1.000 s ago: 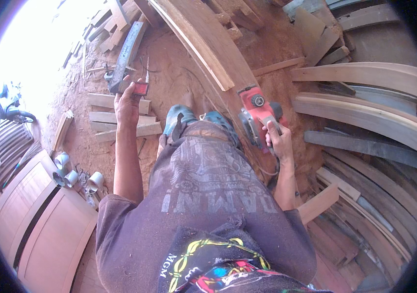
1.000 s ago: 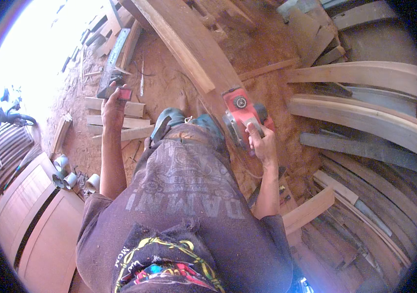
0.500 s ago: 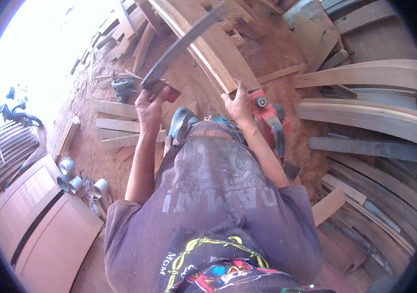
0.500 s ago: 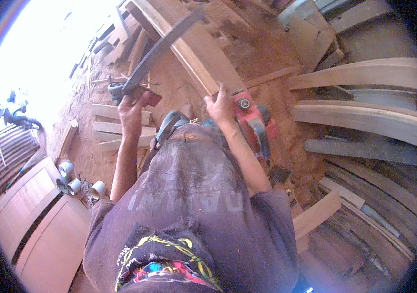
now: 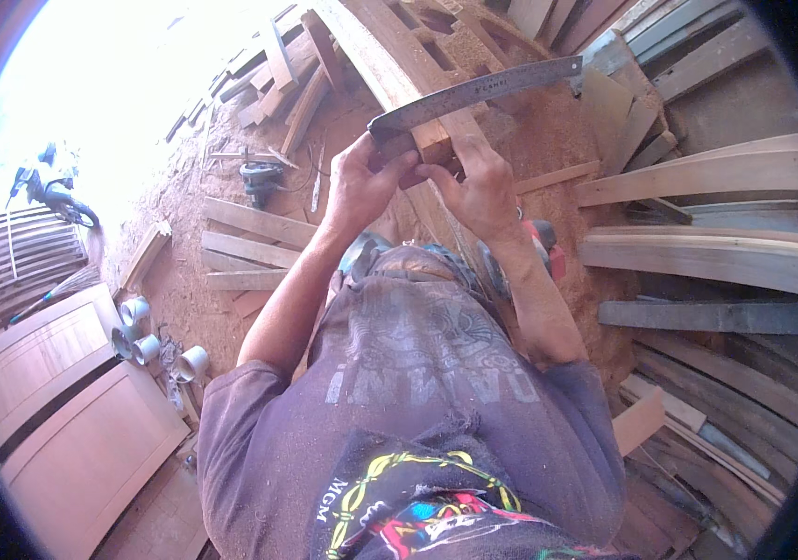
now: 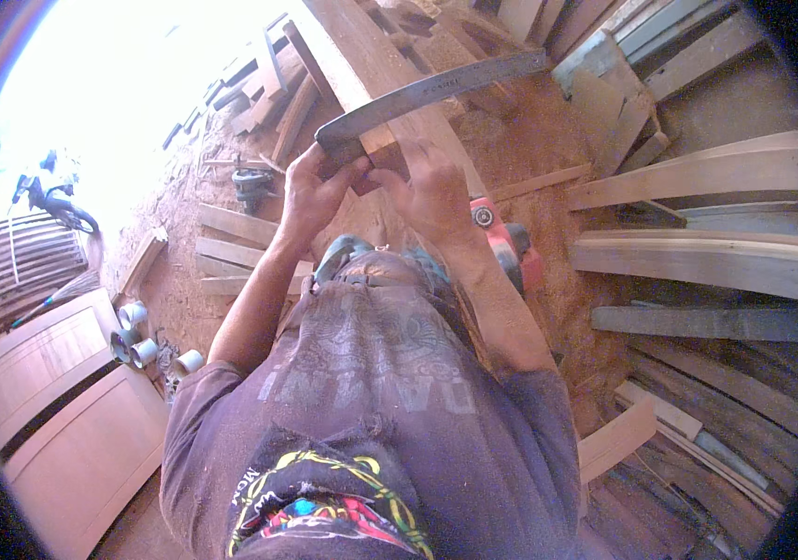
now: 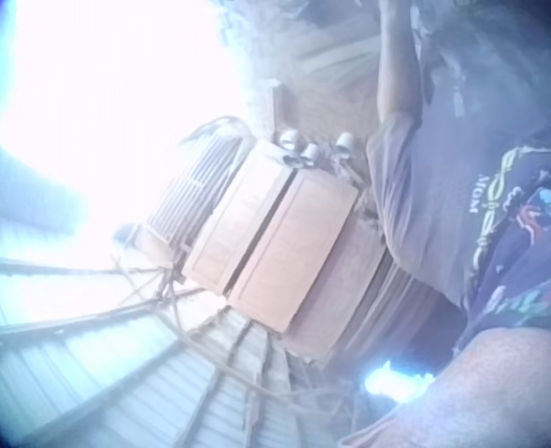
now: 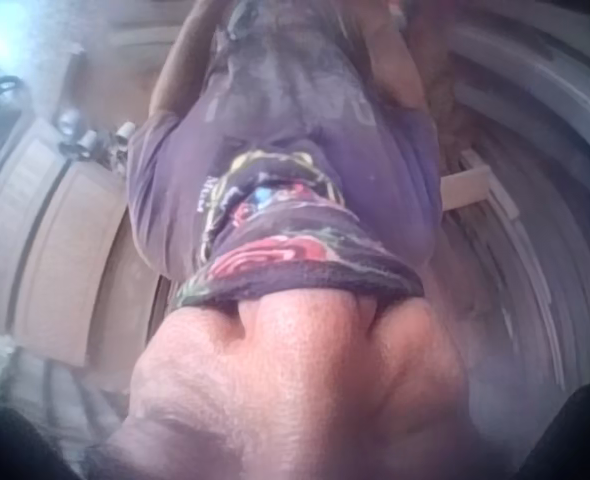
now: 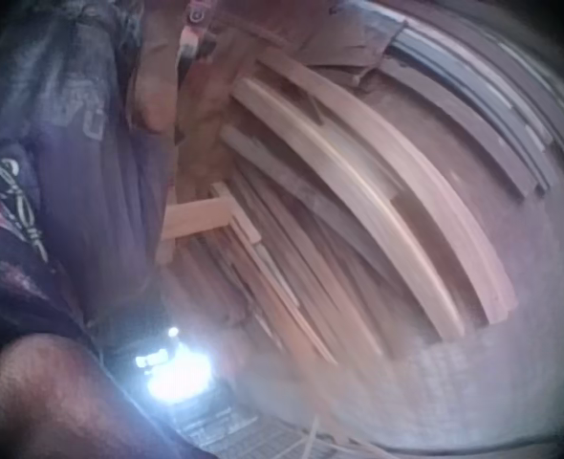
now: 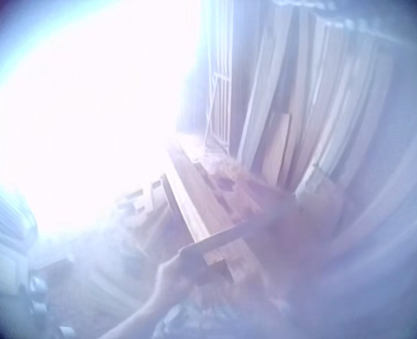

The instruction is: The person smooths a wooden plank using a red electric planer, repeatedly running it along the plank's length. They pause to inspect the surface and then switch to a blue angle grinder to continue smoothing the same plank.

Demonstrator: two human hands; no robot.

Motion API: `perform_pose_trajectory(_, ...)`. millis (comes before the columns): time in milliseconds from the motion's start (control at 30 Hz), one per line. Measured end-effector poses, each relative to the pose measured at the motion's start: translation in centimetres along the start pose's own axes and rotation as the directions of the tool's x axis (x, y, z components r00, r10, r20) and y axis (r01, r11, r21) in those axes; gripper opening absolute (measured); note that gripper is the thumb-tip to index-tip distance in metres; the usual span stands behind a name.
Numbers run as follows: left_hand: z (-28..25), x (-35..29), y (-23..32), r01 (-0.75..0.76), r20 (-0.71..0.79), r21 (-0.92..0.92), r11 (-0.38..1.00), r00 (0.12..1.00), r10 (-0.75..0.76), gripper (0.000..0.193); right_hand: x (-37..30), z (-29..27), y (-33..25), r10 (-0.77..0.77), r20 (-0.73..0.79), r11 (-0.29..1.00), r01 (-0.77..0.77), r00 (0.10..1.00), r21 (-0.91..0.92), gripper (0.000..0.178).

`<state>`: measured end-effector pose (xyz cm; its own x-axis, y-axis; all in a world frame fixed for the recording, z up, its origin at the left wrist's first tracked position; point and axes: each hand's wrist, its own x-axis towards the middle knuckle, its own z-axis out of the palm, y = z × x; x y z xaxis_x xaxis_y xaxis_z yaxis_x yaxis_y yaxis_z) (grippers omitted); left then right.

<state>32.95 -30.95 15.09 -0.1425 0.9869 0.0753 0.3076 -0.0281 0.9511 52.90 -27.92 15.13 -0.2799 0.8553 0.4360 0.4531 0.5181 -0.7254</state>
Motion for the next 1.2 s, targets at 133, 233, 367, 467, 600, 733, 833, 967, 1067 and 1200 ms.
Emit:
perform_pose_trajectory(133,-1.0,0.6,1.8,0.059,0.019,0.016,0.998,0.998,-0.059,0.035,1.5,-0.5,-0.7,-0.046,-0.005,0.998,0.046,0.999,-0.035,0.035)
perform_pose_trajectory(233,-1.4,0.8,2.0,0.059,0.006,-0.023,0.998,0.998,-0.058,0.035,2.1,-1.0,-1.2,-0.061,0.023,0.997,0.062,0.998,-0.05,0.038)
perform_pose_trajectory(367,-2.0,0.2,3.0,0.002,-0.139,-0.211,0.978,0.99,-0.032,0.033,4.3,-2.1,-2.3,-0.227,-0.093,0.961,0.208,0.969,-0.18,0.04)
perform_pose_trajectory(467,-4.7,-0.7,1.2,-0.049,-0.301,-0.369,0.928,0.951,-0.069,0.032,8.2,-4.3,-5.3,-0.141,-0.093,0.981,0.127,0.986,-0.145,0.039)
perform_pose_trajectory(600,-9.3,-2.5,-3.2,-0.023,-0.523,-0.439,0.898,0.819,-0.235,0.036,14.4,-5.1,-5.7,-0.361,-0.209,0.931,0.337,0.909,-0.143,0.039)
perform_pose_trajectory(733,-10.8,-6.2,-7.0,0.015,-0.615,-0.547,0.837,0.671,-0.414,0.036,16.8,-5.9,-6.7,-0.328,-0.198,0.941,0.301,0.924,-0.157,0.04)
perform_pose_trajectory(833,-11.6,-9.9,-10.9,0.018,-0.638,-0.607,0.795,0.586,-0.5,0.03,17.6,-5.5,-7.0,-0.345,-0.198,0.934,0.314,0.917,-0.171,0.04)
perform_pose_trajectory(967,-11.1,-12.4,-14.3,0.021,-0.615,-0.688,0.726,0.514,-0.598,0.023,17.3,-5.0,-7.2,-0.308,-0.197,0.95,0.292,0.931,-0.107,0.039)
perform_pose_trajectory(1067,-11.2,-12.5,-15.2,0.027,-0.607,-0.687,0.726,0.527,-0.595,0.023,17.1,-4.7,-7.6,-0.296,-0.194,0.955,0.297,0.935,-0.022,0.038)
perform_pose_trajectory(1200,-10.9,-11.2,-14.1,-0.038,-0.614,-0.686,0.727,0.566,-0.55,0.023,16.7,-4.3,-8.1,-0.286,-0.195,0.955,0.295,0.938,0.017,0.037)
